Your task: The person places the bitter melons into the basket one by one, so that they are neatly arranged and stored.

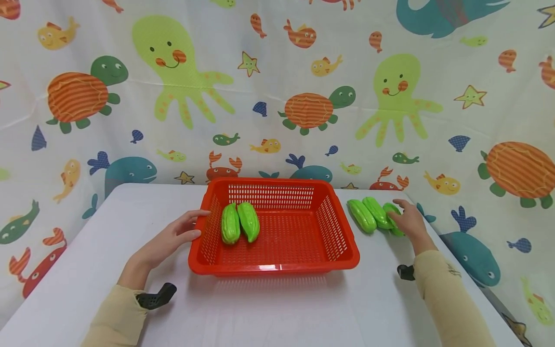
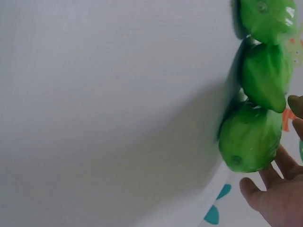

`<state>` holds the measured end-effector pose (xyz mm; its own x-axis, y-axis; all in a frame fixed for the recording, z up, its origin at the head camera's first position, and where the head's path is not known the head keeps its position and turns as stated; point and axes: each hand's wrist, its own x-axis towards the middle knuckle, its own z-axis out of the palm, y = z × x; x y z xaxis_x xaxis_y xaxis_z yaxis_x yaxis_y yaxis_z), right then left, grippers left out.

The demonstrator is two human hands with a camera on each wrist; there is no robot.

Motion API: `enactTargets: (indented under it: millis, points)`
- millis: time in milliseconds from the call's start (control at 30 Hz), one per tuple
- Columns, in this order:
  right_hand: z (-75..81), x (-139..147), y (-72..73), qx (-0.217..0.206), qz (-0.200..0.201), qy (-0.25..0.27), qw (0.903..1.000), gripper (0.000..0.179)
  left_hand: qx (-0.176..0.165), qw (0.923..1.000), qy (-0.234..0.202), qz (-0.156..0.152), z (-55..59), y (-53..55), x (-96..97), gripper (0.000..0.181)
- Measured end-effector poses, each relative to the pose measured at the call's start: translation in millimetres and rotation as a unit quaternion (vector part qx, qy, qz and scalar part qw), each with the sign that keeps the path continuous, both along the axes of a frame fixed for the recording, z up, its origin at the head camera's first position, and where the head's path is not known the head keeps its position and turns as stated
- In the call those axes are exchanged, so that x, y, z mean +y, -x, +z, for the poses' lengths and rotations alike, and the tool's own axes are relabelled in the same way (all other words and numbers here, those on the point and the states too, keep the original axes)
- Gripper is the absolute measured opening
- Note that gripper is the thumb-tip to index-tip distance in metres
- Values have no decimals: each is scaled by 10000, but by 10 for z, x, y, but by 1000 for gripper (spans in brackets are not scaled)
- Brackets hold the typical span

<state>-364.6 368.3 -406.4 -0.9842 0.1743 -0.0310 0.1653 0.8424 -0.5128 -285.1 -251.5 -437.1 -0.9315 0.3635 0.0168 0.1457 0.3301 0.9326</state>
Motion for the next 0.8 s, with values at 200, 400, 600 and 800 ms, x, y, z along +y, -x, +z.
enactTargets:
  millis: [200,400,600,800]
  points:
    - [-63,80,-12,-124,85,-7,9999,54,12,10000,-11,-24,10,-4,-1,55]
    - [-101,105,-23,-360,65,282,9989,55,11,10000,-6,-43,-4,14,-4,54]
    - [-91,120,-13,-589,180,318,9976,55,-25,10000,-12,-20,-30,35,-20,53]
    - [-57,147,-1,-909,421,258,9946,56,15,10000,-18,-61,-35,36,-19,53]
